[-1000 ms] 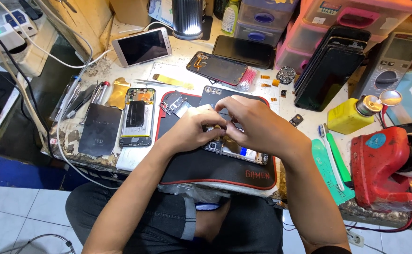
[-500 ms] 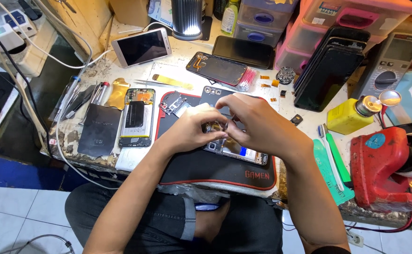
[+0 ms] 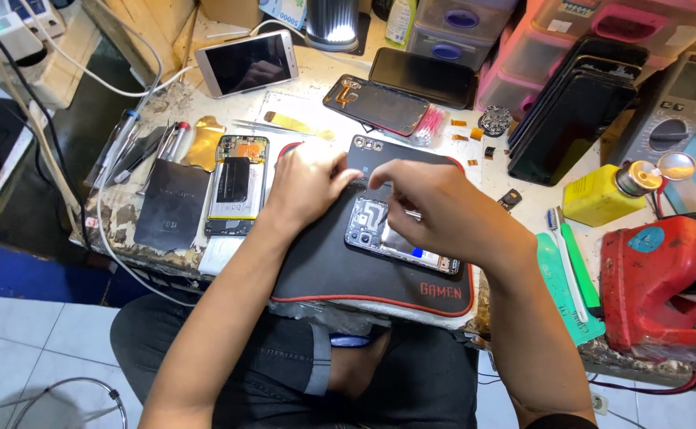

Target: Installing internal components like the motherboard and battery into a smartphone frame during a repair process.

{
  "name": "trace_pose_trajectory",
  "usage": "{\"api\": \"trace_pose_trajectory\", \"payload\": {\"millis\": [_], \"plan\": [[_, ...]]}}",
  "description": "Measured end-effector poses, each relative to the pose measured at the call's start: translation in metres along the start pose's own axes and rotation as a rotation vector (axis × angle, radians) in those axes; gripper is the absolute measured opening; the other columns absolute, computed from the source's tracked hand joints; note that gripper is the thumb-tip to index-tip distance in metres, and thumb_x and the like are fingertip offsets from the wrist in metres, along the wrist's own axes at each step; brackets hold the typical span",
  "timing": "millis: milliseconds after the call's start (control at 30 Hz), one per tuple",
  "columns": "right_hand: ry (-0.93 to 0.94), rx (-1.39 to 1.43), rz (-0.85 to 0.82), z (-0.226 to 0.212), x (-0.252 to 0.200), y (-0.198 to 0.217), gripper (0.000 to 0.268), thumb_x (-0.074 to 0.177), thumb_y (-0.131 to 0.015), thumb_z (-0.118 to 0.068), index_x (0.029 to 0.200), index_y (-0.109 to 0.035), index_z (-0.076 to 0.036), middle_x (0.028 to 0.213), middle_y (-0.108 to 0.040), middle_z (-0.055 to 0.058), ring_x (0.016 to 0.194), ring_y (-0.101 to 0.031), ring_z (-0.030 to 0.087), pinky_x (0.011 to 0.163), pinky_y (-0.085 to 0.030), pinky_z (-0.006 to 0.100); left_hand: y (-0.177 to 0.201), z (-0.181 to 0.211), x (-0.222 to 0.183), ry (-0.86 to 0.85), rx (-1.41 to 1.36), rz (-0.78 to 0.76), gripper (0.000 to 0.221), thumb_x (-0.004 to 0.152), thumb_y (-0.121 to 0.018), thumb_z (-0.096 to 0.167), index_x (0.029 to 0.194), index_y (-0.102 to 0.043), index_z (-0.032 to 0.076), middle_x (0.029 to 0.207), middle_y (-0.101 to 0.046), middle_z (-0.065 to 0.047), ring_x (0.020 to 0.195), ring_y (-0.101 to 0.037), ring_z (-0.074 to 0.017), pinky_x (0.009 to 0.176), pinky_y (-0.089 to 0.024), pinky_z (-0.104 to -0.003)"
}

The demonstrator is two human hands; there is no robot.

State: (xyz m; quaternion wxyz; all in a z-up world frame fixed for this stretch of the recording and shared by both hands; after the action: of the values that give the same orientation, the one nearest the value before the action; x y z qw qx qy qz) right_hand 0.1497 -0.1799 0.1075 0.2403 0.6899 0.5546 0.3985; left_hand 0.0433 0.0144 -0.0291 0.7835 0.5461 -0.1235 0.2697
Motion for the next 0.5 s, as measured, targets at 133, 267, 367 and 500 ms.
{"api": "trace_pose_trajectory", "payload": {"millis": [133,267,367,500], "plan": [[0.012,0.019,-0.051,-0.006,-0.001,-0.007,0.031,0.085,-0.06,0.005,0.116,-0.066,0.004,0.063,-0.061,0.012,0.059,-0.067,0.032,0.054,-0.054,0.038,0.017,0.007,0.006,-0.001,0.034,0.082,0.026,0.087,-0.081,0.036,0.09,-0.068,0.013,0.077,-0.064,-0.009,0.074,-0.067,-0.0323,0.067,-0.055,-0.043],[0.012,0.043,-0.104,-0.005,0.0,-0.007,0.026,0.086,-0.059,0.002,0.11,-0.067,0.002,0.062,-0.06,0.012,0.058,-0.066,0.029,0.054,-0.053,0.036,0.03,0.032,-0.002,-0.094,-0.615,-0.101,0.012,0.086,-0.081,0.024,0.088,-0.072,0.016,0.073,-0.069,-0.003,0.064,-0.063,-0.02,0.063,-0.052,-0.034],[0.012,0.041,-0.138,-0.003,0.002,-0.011,0.015,0.087,-0.059,0.0,0.1,-0.066,0.0,0.062,-0.059,0.012,0.058,-0.065,0.028,0.054,-0.052,0.034,0.027,0.044,-0.005,-0.143,-0.876,-0.205,0.022,0.078,-0.089,0.014,0.078,-0.067,0.014,0.064,-0.063,-0.002,0.06,-0.058,-0.0135,0.057,-0.049,-0.028],[-0.013,0.035,-0.173,-0.004,0.002,-0.011,0.008,0.089,-0.059,0.0,0.094,-0.065,-0.001,0.062,-0.06,0.013,0.056,-0.064,0.028,0.054,-0.052,0.034,0.028,0.046,-0.003,-0.188,-0.954,-0.249,0.031,0.076,-0.091,0.007,0.069,-0.061,0.011,0.059,-0.06,-0.001,0.057,-0.054,-0.0128,0.054,-0.048,-0.027]]}}
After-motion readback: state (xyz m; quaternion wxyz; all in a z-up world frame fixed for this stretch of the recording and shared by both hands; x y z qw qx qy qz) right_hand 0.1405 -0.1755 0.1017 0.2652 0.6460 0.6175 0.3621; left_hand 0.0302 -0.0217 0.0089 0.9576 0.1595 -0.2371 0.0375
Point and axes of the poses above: each hand's wrist, its own x-axis towards the middle knuckle, its own y-axis out of the back of the hand, z = x × y, the point moved 1 cm from there along x, towards the middle knuckle
